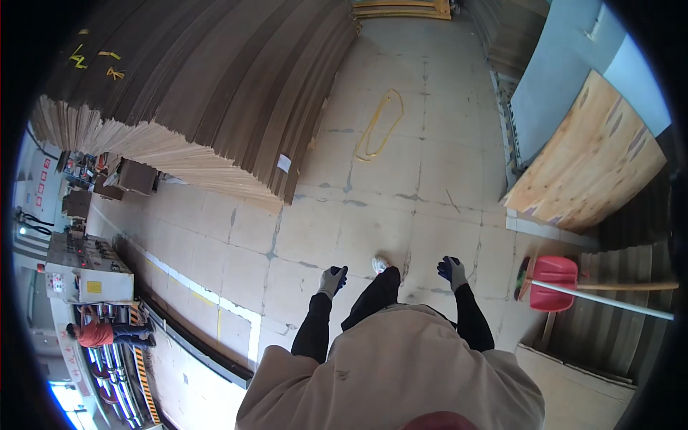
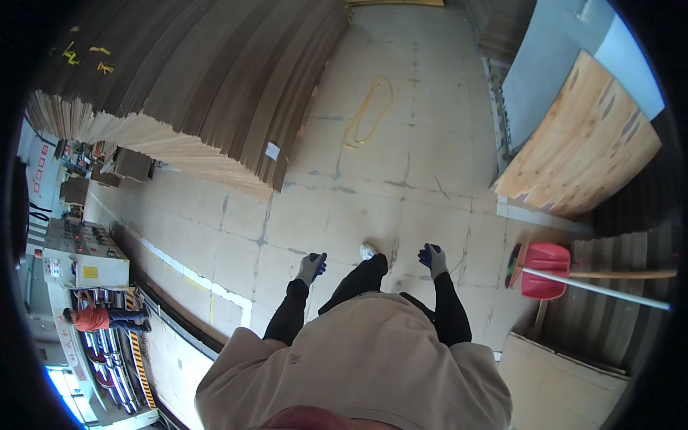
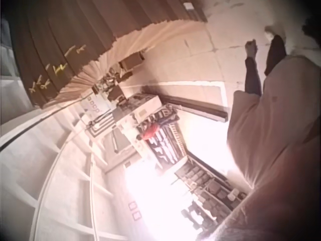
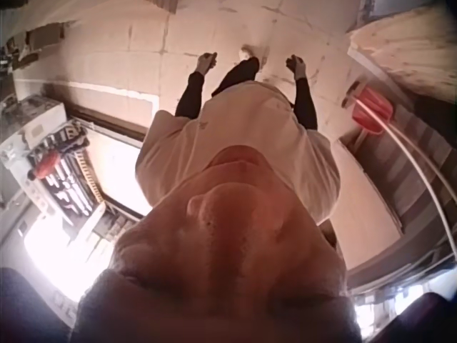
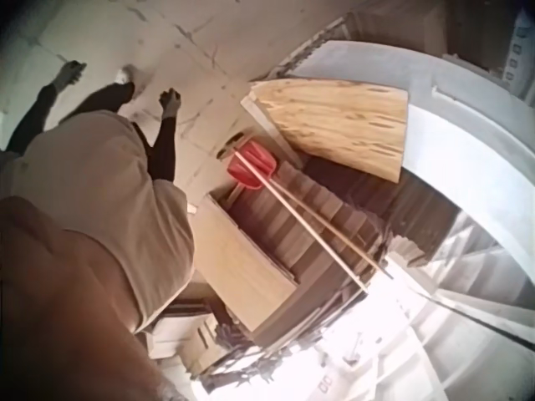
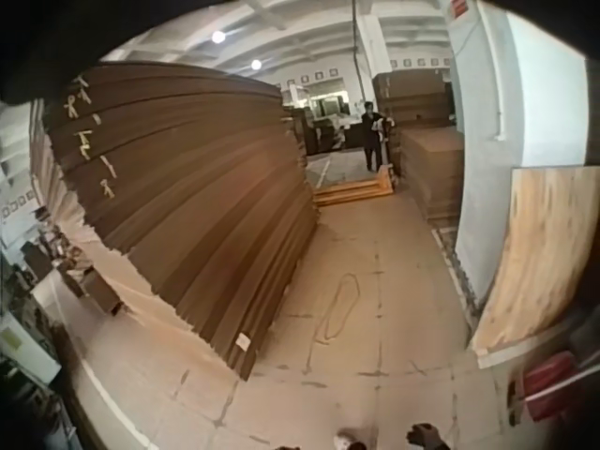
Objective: Operating a manual pallet jack to transport materials within a warehouse storage area.
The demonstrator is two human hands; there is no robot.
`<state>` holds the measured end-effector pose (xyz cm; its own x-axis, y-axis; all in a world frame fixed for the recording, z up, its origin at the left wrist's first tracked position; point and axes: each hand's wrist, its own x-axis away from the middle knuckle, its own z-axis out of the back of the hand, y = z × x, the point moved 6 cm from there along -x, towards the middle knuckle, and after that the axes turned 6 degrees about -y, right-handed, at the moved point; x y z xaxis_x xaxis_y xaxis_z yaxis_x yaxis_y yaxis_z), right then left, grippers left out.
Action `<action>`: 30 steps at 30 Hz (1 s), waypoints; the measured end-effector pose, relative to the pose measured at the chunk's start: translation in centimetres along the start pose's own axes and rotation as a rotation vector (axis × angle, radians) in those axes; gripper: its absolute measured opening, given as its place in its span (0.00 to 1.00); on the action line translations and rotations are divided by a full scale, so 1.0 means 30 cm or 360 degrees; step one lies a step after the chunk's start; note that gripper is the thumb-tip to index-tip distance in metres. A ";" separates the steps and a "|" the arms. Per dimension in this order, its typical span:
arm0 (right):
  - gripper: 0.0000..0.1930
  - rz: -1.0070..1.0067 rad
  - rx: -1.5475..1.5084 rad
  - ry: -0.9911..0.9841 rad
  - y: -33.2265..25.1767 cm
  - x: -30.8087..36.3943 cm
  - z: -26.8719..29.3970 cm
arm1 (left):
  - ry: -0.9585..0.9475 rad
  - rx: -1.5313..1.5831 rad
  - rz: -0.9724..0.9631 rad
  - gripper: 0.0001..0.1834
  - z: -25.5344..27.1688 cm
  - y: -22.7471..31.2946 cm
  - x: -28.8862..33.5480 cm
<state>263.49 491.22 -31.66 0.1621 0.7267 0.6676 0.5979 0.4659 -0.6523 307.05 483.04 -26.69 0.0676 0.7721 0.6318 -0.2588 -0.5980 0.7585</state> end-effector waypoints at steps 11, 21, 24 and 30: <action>0.13 -0.0276 -0.0057 0.0227 0.526 0.446 0.351 | -0.0022 0.0153 0.0725 0.18 0.112 -0.678 0.622; 0.07 -0.0188 0.0147 0.0229 0.647 0.625 0.338 | 0.0088 0.0385 0.0239 0.18 0.266 -0.652 0.706; 0.11 -0.0128 0.0174 0.0075 0.663 0.653 0.155 | 0.0036 0.0389 0.0204 0.18 0.304 -0.705 0.753; 0.11 -0.0007 0.0562 -0.0260 0.740 0.786 -0.029 | -0.0060 0.0425 0.0528 0.17 0.341 -1.006 0.866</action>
<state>281.27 518.25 -30.10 0.0161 0.7819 0.6231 0.2868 0.5934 -0.7521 326.47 518.96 -31.52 0.0592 0.5233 0.8501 -0.0141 -0.8511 0.5249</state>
